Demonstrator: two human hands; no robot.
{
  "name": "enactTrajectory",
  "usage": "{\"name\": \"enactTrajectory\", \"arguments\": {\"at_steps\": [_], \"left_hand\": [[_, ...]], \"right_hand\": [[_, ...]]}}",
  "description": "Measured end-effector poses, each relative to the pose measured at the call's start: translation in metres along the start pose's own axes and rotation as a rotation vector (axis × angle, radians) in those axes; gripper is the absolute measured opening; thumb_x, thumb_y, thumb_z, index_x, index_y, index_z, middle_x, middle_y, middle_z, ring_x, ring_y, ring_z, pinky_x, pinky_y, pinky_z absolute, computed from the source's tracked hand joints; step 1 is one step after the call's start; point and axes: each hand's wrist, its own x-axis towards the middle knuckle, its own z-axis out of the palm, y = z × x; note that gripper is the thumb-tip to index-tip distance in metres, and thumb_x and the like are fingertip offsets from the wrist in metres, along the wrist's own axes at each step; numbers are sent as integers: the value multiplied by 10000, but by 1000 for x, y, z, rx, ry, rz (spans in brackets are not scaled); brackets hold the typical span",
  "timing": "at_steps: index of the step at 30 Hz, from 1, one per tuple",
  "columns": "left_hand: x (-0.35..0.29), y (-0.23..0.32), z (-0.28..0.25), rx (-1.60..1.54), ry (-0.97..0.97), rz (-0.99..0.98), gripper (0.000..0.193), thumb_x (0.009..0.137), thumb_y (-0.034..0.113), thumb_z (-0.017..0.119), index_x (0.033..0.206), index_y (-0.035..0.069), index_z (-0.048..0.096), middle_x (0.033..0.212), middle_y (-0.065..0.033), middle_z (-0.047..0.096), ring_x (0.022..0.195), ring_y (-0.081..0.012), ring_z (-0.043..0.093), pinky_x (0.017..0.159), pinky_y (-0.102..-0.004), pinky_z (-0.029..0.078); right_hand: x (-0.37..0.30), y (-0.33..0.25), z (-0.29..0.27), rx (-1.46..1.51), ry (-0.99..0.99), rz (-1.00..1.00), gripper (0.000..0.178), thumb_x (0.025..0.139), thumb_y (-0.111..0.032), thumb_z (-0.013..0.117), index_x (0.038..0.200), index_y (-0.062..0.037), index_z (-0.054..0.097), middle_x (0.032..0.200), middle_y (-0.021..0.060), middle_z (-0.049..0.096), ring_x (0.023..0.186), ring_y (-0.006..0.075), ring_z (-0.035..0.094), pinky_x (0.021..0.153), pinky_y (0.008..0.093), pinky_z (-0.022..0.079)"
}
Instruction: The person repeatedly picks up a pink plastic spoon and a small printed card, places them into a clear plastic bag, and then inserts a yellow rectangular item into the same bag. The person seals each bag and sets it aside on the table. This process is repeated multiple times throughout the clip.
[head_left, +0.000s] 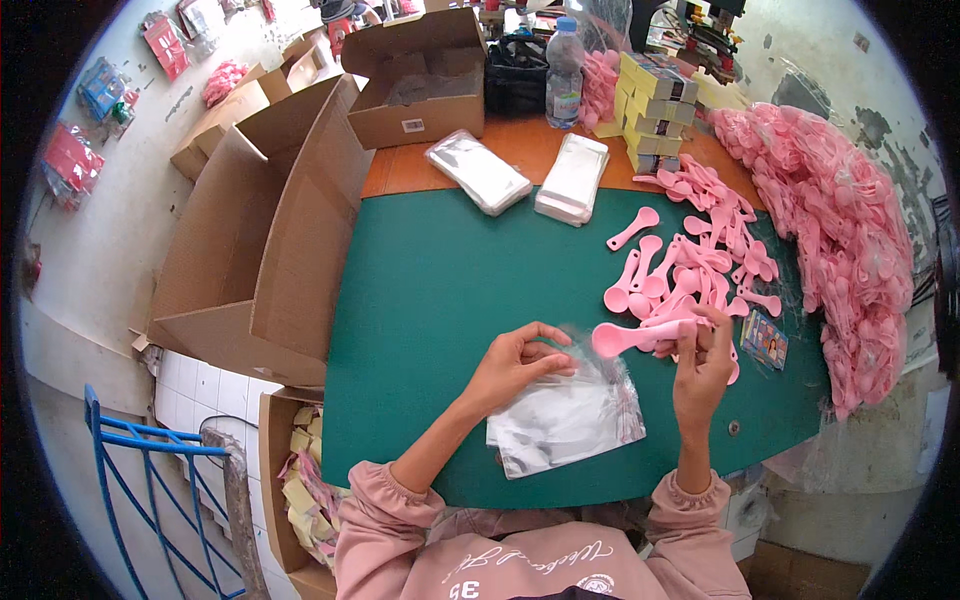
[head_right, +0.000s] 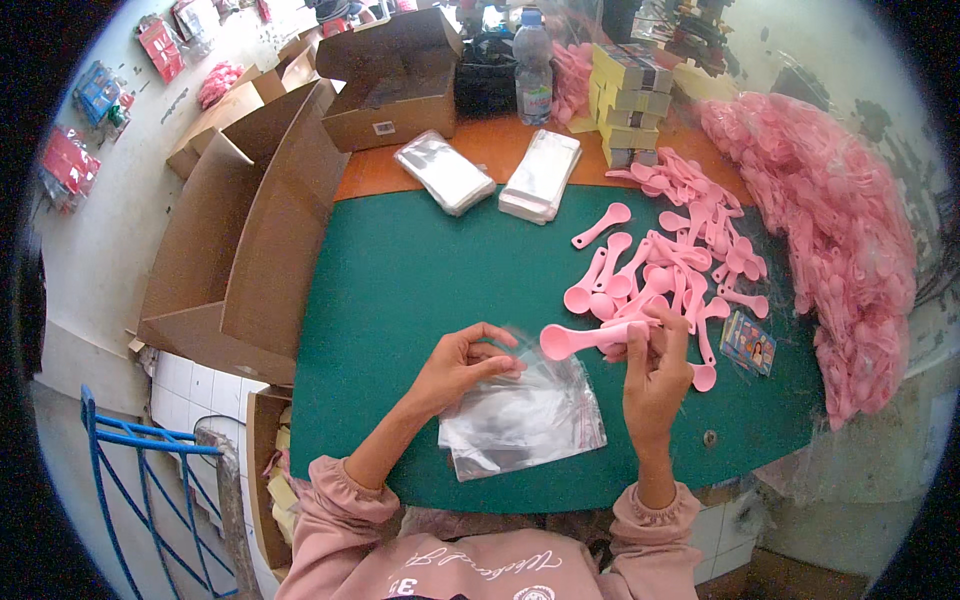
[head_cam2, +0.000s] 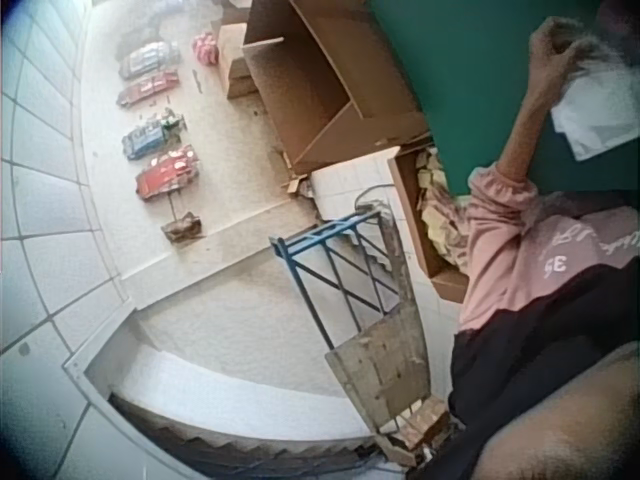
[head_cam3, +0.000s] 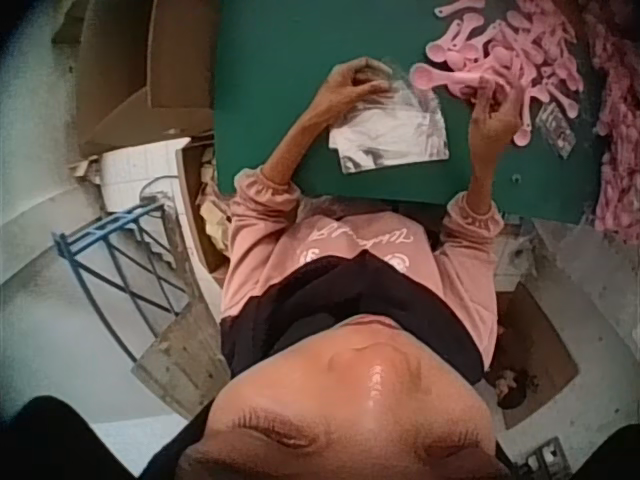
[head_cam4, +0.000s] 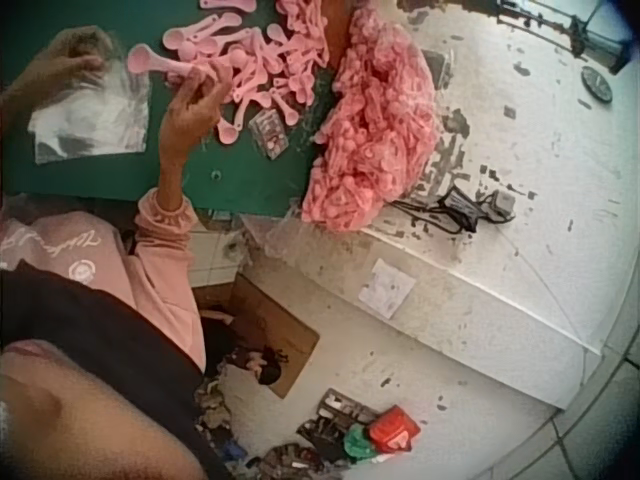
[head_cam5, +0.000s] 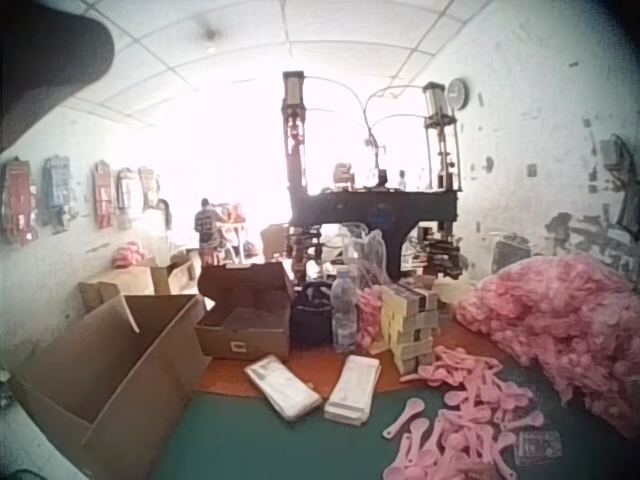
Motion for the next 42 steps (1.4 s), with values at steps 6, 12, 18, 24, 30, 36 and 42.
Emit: {"name": "enactTrajectory", "arguments": {"at_steps": [6,12,18,24,30,36,42], "left_hand": [[0,2,1,133,-14,5,283,807,94,610,1061,-1,531,877,-113,652,807,-117,613,758,-243,468],[-2,1,5,127,-76,54,339,827,115,592,1133,-3,510,923,-98,638,854,-91,578,755,-245,462],[-3,12,-4,373,-210,-82,318,901,239,484,1047,-30,568,837,-33,612,801,-66,540,744,-242,458],[-4,15,0,235,-274,6,368,922,261,432,1054,-55,567,917,-56,623,854,-93,549,761,-226,435],[2,28,11,18,-136,31,323,931,234,414,1020,-19,595,848,-37,617,784,-69,557,690,-197,454],[0,38,3,26,-160,78,374,925,267,416,1078,-46,552,953,-124,617,885,-164,600,745,-240,487],[1,49,-9,40,-149,53,371,914,297,438,1087,-9,559,966,-117,623,869,-132,594,713,-228,483]], "right_hand": [[-5,-11,12,41,-89,-5,134,875,-49,493,929,-16,375,678,101,589,570,99,568,512,203,457],[-10,-9,18,53,-242,44,150,858,-54,527,906,-18,390,668,85,587,551,96,560,484,198,439],[-2,-9,18,77,-311,106,156,853,-69,538,890,-19,395,661,73,581,541,95,558,477,196,431],[-2,-10,14,220,-400,-74,343,874,-308,518,985,5,433,866,119,575,702,120,564,571,226,451],[5,-17,15,6,-640,-228,623,835,-578,383,1112,-30,492,1161,159,451,999,252,478,803,361,419],[38,2,-26,-98,-688,-336,491,887,-491,358,1057,-70,546,1180,132,464,1060,277,447,896,390,358],[81,113,-206,-1545,60,553,419,786,-325,563,1073,-20,548,1015,222,550,924,348,538,784,405,425]]}}
